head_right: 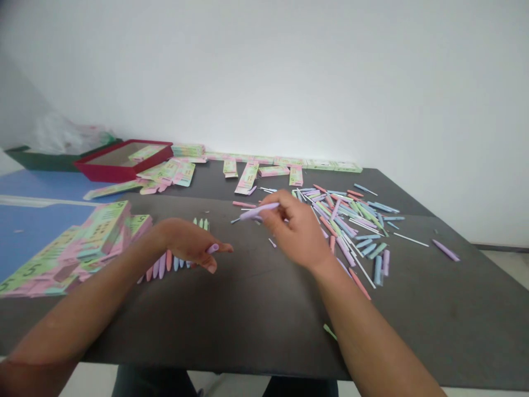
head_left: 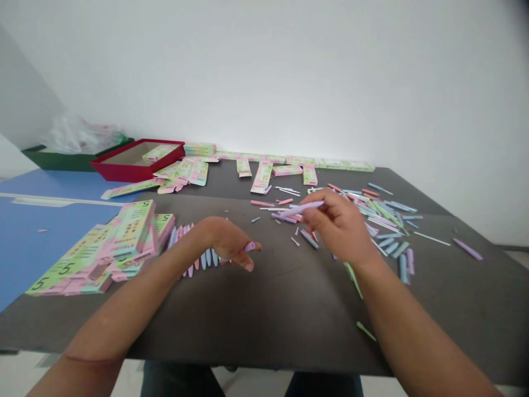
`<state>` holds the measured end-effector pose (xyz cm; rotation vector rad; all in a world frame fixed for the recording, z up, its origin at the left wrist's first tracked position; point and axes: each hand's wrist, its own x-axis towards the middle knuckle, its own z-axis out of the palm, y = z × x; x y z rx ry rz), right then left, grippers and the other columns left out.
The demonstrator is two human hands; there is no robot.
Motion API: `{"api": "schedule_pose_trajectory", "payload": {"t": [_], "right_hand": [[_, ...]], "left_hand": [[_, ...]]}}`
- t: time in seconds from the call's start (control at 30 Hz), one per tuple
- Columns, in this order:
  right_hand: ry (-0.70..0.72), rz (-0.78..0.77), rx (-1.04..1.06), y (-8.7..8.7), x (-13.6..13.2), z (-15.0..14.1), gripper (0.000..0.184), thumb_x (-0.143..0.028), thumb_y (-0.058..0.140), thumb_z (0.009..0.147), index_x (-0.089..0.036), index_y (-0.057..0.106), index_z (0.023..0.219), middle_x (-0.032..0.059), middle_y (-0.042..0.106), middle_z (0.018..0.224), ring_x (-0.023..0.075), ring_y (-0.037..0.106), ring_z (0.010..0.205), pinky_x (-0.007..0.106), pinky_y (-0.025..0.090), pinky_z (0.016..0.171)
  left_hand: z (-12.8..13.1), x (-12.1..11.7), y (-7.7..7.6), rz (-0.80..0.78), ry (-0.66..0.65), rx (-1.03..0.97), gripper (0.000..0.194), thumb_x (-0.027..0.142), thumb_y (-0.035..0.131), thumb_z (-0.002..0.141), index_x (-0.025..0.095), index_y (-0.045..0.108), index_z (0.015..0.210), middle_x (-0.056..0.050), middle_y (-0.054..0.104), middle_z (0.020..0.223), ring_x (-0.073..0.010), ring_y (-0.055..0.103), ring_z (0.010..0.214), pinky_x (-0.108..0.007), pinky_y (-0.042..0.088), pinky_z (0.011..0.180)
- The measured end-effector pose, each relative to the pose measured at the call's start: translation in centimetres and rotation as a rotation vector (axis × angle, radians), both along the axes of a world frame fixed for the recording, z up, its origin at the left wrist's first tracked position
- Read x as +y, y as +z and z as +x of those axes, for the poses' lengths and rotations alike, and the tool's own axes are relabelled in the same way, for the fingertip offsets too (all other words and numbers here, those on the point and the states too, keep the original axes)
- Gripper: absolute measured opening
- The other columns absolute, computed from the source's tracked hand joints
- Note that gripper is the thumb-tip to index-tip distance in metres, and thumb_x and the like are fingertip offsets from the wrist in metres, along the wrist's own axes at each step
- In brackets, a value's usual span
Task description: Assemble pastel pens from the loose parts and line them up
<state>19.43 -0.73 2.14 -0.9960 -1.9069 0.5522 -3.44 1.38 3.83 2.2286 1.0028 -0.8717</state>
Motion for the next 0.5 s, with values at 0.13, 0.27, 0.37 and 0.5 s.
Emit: {"api": "schedule_pose_trajectory", "payload": {"t": [0.13,0.27,0.37,0.5], "right_hand": [[-0.453,-0.066,-0.108,0.7,3.8,7.3,0.024,-0.040,0.048,0.083,-0.019,0.057,0.079,0.0022,0.057,0.065,0.0138,0.051,0.056,0.026,0.036,0.054],[-0.604,-0.327,-0.543,-1.8,6.6,12.9,0.035,-0.042,0.047,0.081,-0.017,0.053,0.057,0.0042,0.056,0.058,0.0151,0.050,0.057,0.027,0.032,0.053],[-0.539,-0.505,-0.622,-4.5,7.2,14.2,0.041,-0.048,0.045,0.081,-0.018,0.050,0.054,0.0026,0.054,0.053,0.0133,0.047,0.050,0.028,0.030,0.050],[-0.467,-0.585,-0.628,-6.4,7.5,14.2,0.045,-0.055,0.046,0.079,-0.018,0.051,0.053,0.0010,0.051,0.048,0.0122,0.044,0.045,0.027,0.030,0.050]], "left_hand": [[0.0,0.1,-0.1,0.001,0.007,-0.007,0.068,0.048,0.049,0.084,0.018,0.032,0.142,-0.011,0.072,0.081,-0.0215,0.064,0.067,-0.026,0.042,0.056],[0.0,0.1,-0.4,0.001,-0.001,0.005,0.069,0.046,0.050,0.083,0.018,0.031,0.143,-0.009,0.072,0.078,-0.0204,0.064,0.067,-0.025,0.043,0.059],[0.1,0.2,-0.7,-0.039,0.003,0.007,0.069,0.047,0.049,0.083,0.016,0.031,0.143,-0.009,0.072,0.076,-0.0198,0.064,0.067,-0.024,0.043,0.058],[0.2,0.2,-1.1,-0.074,0.011,0.009,0.067,0.045,0.049,0.083,0.013,0.034,0.141,-0.010,0.072,0.077,-0.0192,0.064,0.067,-0.024,0.042,0.056]]}}
